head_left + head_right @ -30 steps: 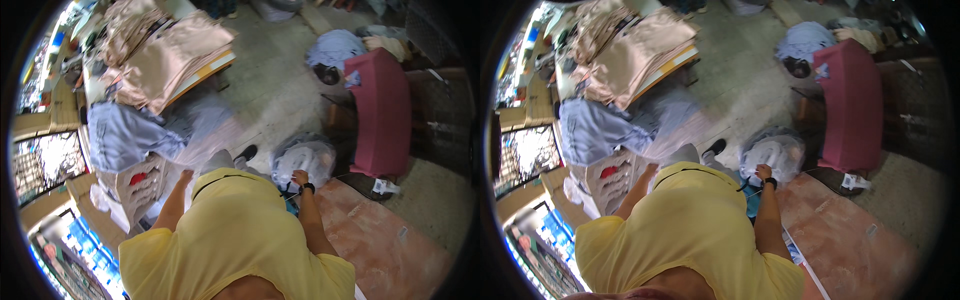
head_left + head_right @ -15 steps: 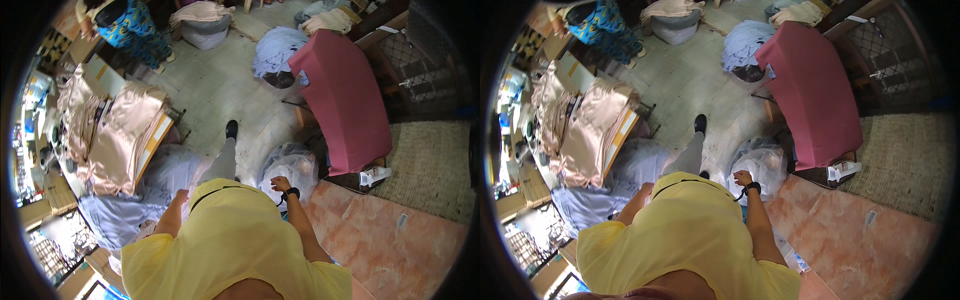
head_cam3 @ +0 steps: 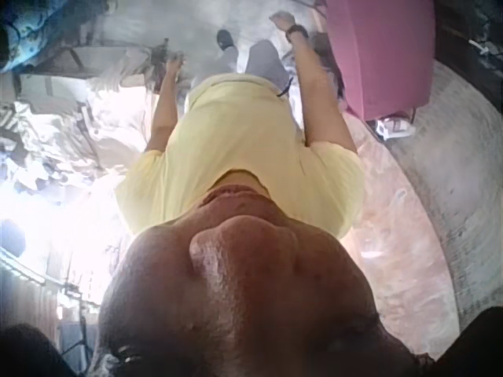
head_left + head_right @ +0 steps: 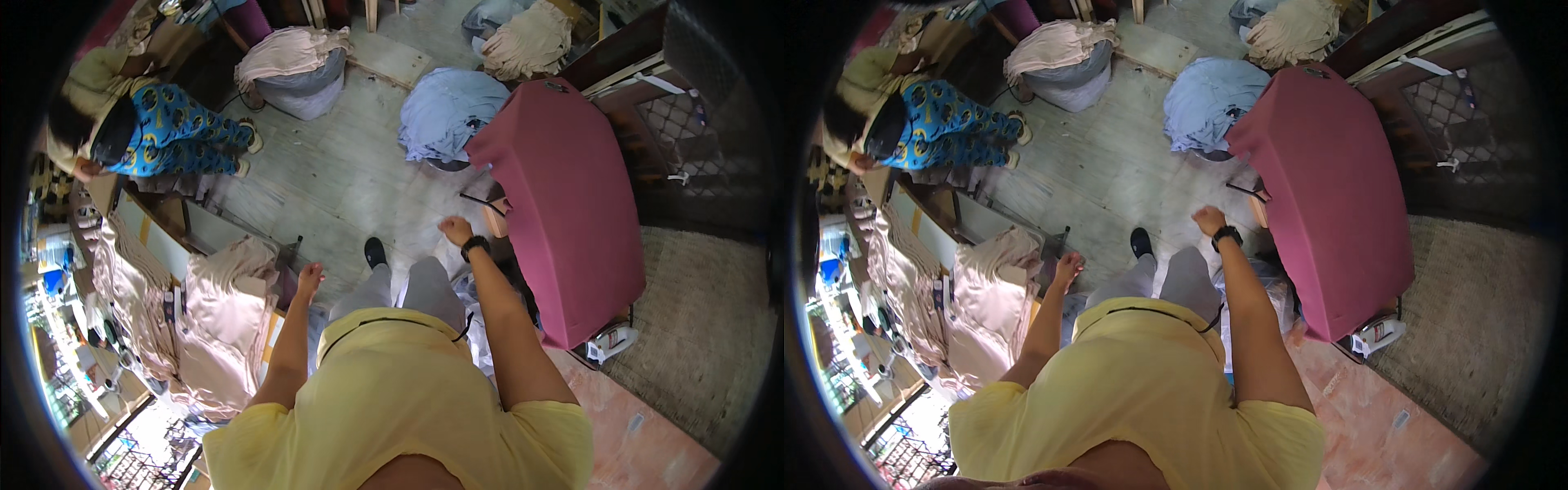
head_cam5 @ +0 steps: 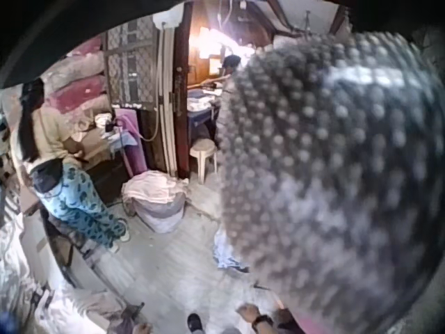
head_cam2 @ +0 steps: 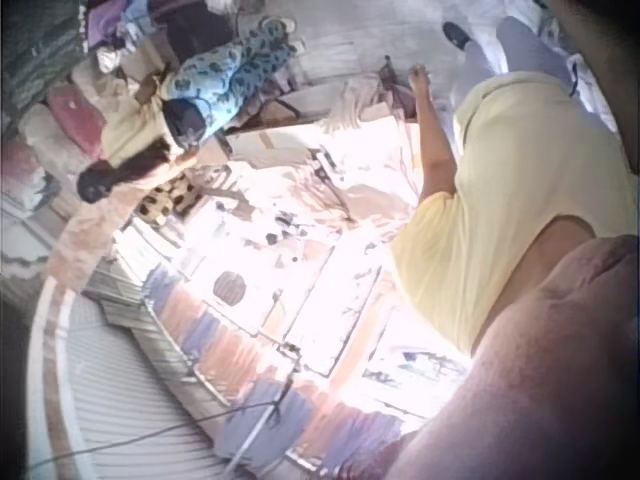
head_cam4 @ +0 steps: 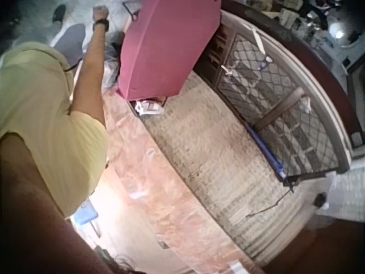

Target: The person irons a blue button-down shirt on an ironing board using an iron, then folds the shirt by hand and places it on a stack of other folded garments.

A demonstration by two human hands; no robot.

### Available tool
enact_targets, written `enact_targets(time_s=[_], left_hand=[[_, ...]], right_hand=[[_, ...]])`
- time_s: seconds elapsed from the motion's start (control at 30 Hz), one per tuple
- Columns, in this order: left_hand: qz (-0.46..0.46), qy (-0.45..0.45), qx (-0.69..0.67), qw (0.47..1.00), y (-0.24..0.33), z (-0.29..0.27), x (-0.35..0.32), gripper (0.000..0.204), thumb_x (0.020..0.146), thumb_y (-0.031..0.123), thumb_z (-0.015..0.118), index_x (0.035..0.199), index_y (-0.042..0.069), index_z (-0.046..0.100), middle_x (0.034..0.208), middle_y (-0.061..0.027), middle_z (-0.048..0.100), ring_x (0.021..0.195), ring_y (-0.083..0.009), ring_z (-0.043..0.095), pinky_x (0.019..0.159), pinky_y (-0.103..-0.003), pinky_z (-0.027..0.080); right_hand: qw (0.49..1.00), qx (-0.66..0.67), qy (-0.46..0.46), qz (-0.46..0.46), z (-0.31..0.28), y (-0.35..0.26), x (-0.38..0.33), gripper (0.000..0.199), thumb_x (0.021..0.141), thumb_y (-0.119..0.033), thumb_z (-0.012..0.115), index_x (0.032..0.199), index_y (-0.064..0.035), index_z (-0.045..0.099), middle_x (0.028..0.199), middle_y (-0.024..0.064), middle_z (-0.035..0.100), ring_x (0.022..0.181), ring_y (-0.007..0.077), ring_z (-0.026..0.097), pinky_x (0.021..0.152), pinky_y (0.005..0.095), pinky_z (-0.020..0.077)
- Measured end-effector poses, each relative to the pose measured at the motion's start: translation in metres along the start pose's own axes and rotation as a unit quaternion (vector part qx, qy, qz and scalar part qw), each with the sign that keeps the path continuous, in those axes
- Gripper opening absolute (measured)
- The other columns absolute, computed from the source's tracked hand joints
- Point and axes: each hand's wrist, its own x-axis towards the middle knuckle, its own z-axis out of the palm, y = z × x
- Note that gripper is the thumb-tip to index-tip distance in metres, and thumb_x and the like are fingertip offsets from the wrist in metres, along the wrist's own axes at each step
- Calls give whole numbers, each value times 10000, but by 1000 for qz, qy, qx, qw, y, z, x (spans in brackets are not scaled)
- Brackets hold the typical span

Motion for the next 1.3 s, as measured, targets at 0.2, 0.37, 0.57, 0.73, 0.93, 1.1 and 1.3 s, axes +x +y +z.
enact_targets(time_s=[0.2,0.37,0.57,0.73,0.93,1.1,1.3], left_hand=[[-90,69,-59,992,-10,-18,-20,222,960,270,610,1014,55,619,780,-13,585,624,-92,567,483,-245,421],[-279,178,-103,938,-72,-45,-85,168,914,197,625,1039,90,588,928,-29,637,695,-177,644,496,-279,492],[-396,109,3,912,-32,27,-140,304,943,215,590,1239,149,567,1085,-30,657,908,-189,678,612,-365,512],[-370,103,-21,923,15,76,-109,303,962,261,583,1247,160,564,1146,-23,646,917,-198,667,760,-350,497],[-302,95,-54,947,74,86,-56,296,978,299,583,1235,154,566,1164,-29,644,904,-191,661,787,-340,502],[-241,70,-17,968,126,76,-23,293,978,311,602,1218,145,581,1141,-27,659,895,-174,667,787,-334,501],[-286,16,43,957,106,47,-7,286,983,319,588,1208,142,585,1147,-36,662,860,-164,683,764,-322,505]], right_hand=[[992,-31,105,-56,-4,-40,210,498,811,-373,759,1131,-10,643,1044,171,702,979,289,671,839,372,520],[946,201,196,164,35,-34,338,541,862,-307,746,1240,39,574,995,196,676,863,330,654,745,456,535],[871,378,123,289,53,47,407,284,844,-199,771,976,-3,613,833,93,637,644,227,622,544,346,544],[646,656,32,390,2,-21,365,191,836,-137,757,899,-64,593,817,60,606,714,214,603,621,337,544],[609,649,-17,455,-27,-49,362,399,806,-192,769,1119,-96,542,1273,131,433,1072,263,481,755,438,519],[697,537,-69,470,11,-8,419,498,813,-282,757,1209,-118,504,1213,109,458,970,288,525,660,387,523],[520,741,89,416,2,-46,376,94,869,-101,672,922,-93,594,819,58,610,730,180,624,593,319,522]])
